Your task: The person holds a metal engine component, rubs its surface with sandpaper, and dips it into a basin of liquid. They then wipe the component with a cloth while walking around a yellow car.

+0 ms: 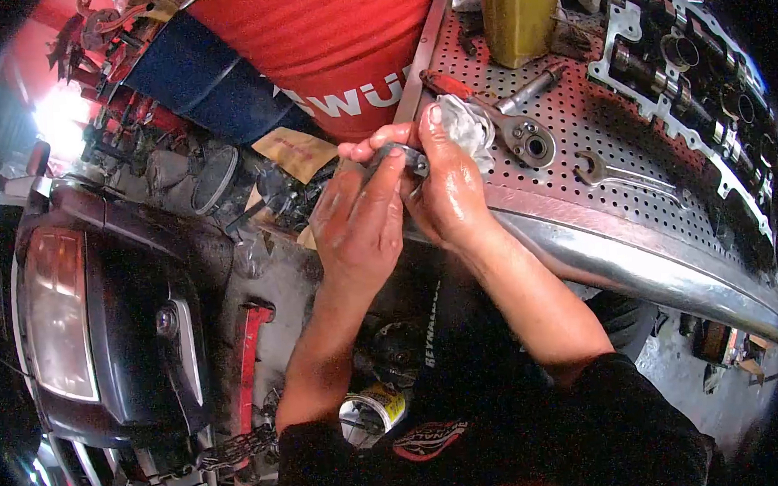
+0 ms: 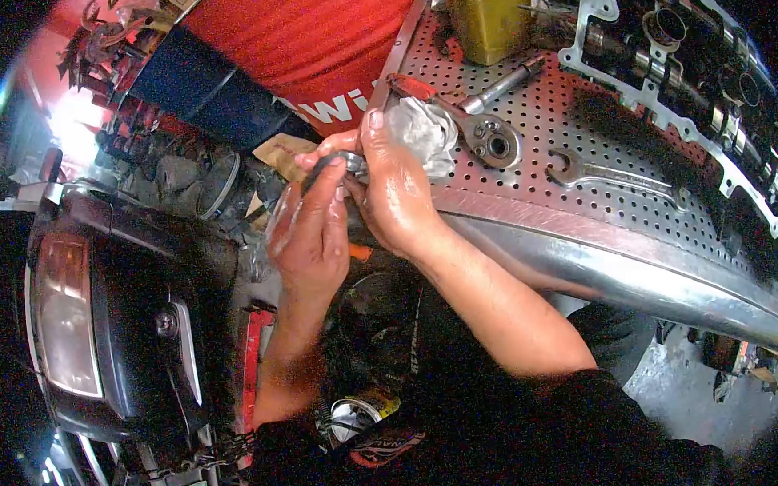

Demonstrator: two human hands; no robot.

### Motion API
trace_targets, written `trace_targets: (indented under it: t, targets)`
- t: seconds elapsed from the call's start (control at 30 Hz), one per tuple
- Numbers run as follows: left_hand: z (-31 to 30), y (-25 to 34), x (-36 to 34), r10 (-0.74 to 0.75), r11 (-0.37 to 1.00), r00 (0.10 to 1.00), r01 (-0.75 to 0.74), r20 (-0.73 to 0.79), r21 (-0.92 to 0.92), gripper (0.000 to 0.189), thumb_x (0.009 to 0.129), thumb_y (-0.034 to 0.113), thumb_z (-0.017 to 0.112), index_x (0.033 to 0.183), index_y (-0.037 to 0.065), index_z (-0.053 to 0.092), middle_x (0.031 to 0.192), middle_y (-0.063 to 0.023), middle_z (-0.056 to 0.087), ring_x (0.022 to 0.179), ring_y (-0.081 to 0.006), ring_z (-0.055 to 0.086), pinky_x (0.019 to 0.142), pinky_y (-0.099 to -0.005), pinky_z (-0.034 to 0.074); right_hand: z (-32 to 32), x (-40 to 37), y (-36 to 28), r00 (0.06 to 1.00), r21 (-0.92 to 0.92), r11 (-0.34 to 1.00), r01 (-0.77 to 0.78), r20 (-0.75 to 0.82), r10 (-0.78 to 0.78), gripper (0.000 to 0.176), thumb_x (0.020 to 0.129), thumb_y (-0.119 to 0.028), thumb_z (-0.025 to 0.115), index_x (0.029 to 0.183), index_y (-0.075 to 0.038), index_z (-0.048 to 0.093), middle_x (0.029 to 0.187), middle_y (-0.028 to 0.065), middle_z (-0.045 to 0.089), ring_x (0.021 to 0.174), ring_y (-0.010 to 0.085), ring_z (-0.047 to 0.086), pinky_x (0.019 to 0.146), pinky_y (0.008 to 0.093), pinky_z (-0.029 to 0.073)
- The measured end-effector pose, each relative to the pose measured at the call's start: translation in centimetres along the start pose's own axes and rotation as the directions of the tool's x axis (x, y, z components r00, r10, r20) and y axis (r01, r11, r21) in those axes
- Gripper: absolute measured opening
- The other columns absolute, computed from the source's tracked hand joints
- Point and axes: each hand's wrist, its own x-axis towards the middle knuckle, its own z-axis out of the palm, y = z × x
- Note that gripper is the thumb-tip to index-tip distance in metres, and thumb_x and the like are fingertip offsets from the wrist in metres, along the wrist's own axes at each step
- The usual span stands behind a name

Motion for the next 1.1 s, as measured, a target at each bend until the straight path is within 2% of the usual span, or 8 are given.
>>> trace_targets:
  t: [0.2, 0.33, 0.43, 0.53, 0.67, 0.77, 1.0, 1.1]
  targets:
    - [1.2, 1.5, 0.0, -0.272, 0.935, 0.956, 0.291, 0.114, -0.205, 0.029, 0.087, 0.002, 0.06, 0.116, 0.004, 0.065, 0.093, -0.0159, 0.066, 0.083, -0.0296, 0.065, 0.073, -0.0391, 0.051, -1.0, 0.6, 0.7, 0.997, -0.181, 0.982, 0.058, -0.037, -0.066, 0.064, 0.101, -0.053, 0.026, 0.091, 0.0, 0.06, 0.091, 0.0142, 0.064, 0.091, 0.0224, 0.06, 0.087, 0.0342, 0.046]
    - [0.5, 0.8, -1.1, -0.539, 0.191, 0.686, 0.664, 0.488, -0.723, 0.022, 0.092, 0.007, 0.058, 0.113, 0.005, 0.067, 0.088, -0.0125, 0.068, 0.073, -0.0192, 0.062, 0.064, -0.0318, 0.047, -1.4, 0.5, 0.7, 0.995, -0.131, 0.987, 0.098, 0.005, -0.098, 0.059, 0.101, -0.049, 0.031, 0.092, 0.003, 0.056, 0.091, 0.0185, 0.06, 0.1, 0.0347, 0.062, 0.095, 0.0447, 0.046]
    - [0.7, 1.5, 0.1, -0.341, 0.845, 0.916, 0.397, 0.209, -0.358, 0.025, 0.09, 0.003, 0.058, 0.114, 0.005, 0.066, 0.089, -0.0126, 0.066, 0.069, -0.0194, 0.059, 0.06, -0.0304, 0.044, -0.9, 0.5, 0.5, 0.997, -0.053, 0.996, 0.073, -0.015, -0.073, 0.059, 0.101, -0.05, 0.031, 0.091, 0.002, 0.056, 0.09, 0.0174, 0.06, 0.1, 0.0341, 0.062, 0.094, 0.0438, 0.047]
    - [-0.1, 0.5, 0.8, 0.058, 0.928, 0.973, -0.135, 0.222, 0.346, 0.028, 0.088, 0.0, 0.056, 0.114, 0.004, 0.065, 0.09, -0.0137, 0.066, 0.073, -0.024, 0.061, 0.062, -0.0332, 0.046, -0.3, 0.1, 0.8, 0.998, -0.033, 0.998, 0.059, -0.032, -0.06, 0.063, 0.101, -0.052, 0.027, 0.091, 0.0, 0.059, 0.091, 0.0159, 0.064, 0.092, 0.0239, 0.062, 0.088, 0.0347, 0.047]
    - [1.4, 1.4, 0.0, -0.217, 0.969, 0.971, 0.226, 0.097, -0.097, 0.03, 0.087, 0.0, 0.056, 0.116, 0.001, 0.063, 0.094, -0.0145, 0.066, 0.084, -0.0316, 0.064, 0.074, -0.0396, 0.05, -0.8, 0.7, 0.7, 0.998, -0.059, 0.997, 0.046, -0.034, -0.048, 0.064, 0.101, -0.053, 0.025, 0.091, 0.0, 0.061, 0.092, 0.0165, 0.066, 0.088, 0.0187, 0.062, 0.084, 0.0301, 0.048]
    - [0.7, 1.7, 0.0, -0.533, 0.626, 0.776, 0.629, 0.336, -0.46, 0.03, 0.087, 0.001, 0.058, 0.116, 0.002, 0.064, 0.096, -0.0145, 0.067, 0.083, -0.0301, 0.065, 0.071, -0.0362, 0.051, -1.1, 0.5, 0.4, 0.998, -0.069, 0.996, 0.055, -0.037, -0.058, 0.064, 0.101, -0.053, 0.027, 0.09, 0.001, 0.06, 0.09, 0.0148, 0.066, 0.087, 0.0186, 0.062, 0.083, 0.03, 0.048]
    - [0.2, 0.8, 0.8, -0.017, 0.956, 0.978, -0.045, 0.209, 0.289, 0.027, 0.086, 0.005, 0.063, 0.113, 0.003, 0.066, 0.099, -0.0157, 0.068, 0.089, -0.0239, 0.067, 0.073, -0.0326, 0.052, -0.4, 0.6, 1.0, 0.996, -0.014, 0.997, 0.079, -0.05, -0.08, 0.063, 0.101, -0.055, 0.028, 0.095, 0.0, 0.06, 0.089, 0.0121, 0.065, 0.087, 0.0175, 0.062, 0.081, 0.0305, 0.05]
    - [0.7, 0.9, -0.1, -0.431, 0.775, 0.854, 0.515, 0.29, -0.365, 0.034, 0.084, 0.001, 0.062, 0.117, 0.004, 0.064, 0.098, -0.0162, 0.067, 0.08, -0.0284, 0.065, 0.065, -0.036, 0.051, -1.1, 0.3, 0.2, 0.997, -0.075, 0.997, 0.033, -0.062, -0.038, 0.061, 0.1, -0.054, 0.031, 0.097, 0.0, 0.059, 0.092, 0.0127, 0.065, 0.088, 0.0171, 0.062, 0.082, 0.0316, 0.05]
